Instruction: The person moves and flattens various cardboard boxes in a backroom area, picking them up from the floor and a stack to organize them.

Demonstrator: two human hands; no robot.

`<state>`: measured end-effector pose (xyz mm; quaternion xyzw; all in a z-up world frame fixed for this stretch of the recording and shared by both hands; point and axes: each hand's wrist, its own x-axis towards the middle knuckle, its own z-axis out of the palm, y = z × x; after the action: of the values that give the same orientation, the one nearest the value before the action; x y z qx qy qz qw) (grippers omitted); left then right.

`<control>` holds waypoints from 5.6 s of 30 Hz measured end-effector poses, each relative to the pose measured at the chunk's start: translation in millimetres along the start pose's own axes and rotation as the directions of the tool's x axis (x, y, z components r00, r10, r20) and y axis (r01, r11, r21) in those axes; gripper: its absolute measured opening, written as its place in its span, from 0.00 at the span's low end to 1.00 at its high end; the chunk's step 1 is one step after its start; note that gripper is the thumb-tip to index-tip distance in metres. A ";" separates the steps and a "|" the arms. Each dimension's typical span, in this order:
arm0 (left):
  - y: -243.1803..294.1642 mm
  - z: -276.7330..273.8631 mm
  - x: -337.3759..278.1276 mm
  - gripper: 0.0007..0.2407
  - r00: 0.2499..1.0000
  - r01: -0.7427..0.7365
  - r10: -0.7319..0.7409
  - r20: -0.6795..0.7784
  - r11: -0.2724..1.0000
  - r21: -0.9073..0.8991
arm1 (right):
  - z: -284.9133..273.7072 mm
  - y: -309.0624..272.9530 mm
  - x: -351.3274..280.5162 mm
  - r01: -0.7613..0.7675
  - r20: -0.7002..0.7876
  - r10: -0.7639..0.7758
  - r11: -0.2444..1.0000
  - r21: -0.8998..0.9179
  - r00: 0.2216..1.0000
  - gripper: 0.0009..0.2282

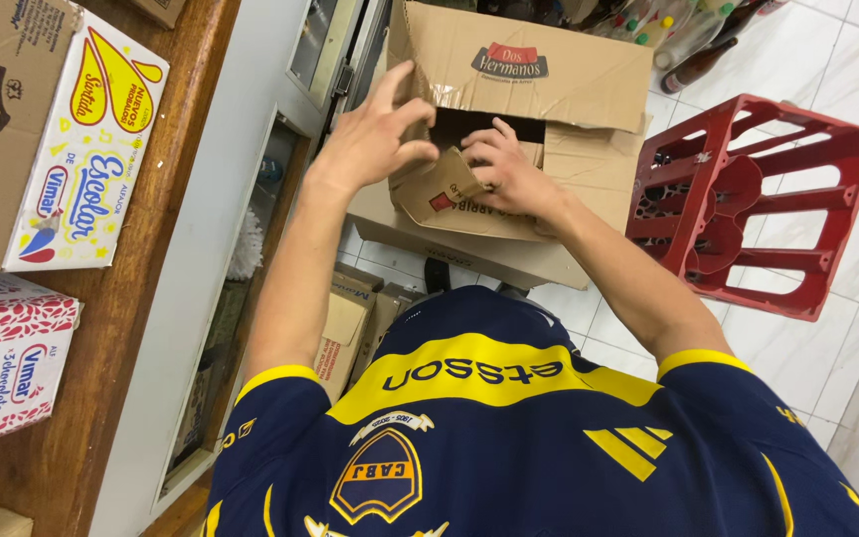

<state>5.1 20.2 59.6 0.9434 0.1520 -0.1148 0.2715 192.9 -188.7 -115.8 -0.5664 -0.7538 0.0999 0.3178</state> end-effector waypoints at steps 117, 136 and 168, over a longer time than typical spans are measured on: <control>-96.6 519.1 -501.1 0.33 -0.081 -0.106 -0.978 0.192 -0.183 -0.977 | 374.5 -169.8 56.8 -0.688 0.694 0.362 0.676 0.264 0.623 0.31; -134.4 523.0 -501.1 0.38 -0.075 -0.146 -0.978 0.196 -0.184 -0.972 | 385.2 -176.1 78.2 -0.755 0.661 0.526 0.649 0.095 0.535 0.37; 90.2 200.7 -296.3 0.34 0.196 0.288 -0.914 -0.354 0.399 -0.871 | -89.7 -67.7 -82.2 -0.416 0.165 0.423 0.614 0.671 0.891 0.30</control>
<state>-265.1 -228.9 25.5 0.5524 0.6781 0.2917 0.3871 205.4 -305.8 -41.5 -0.5669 -0.5061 0.4417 0.4768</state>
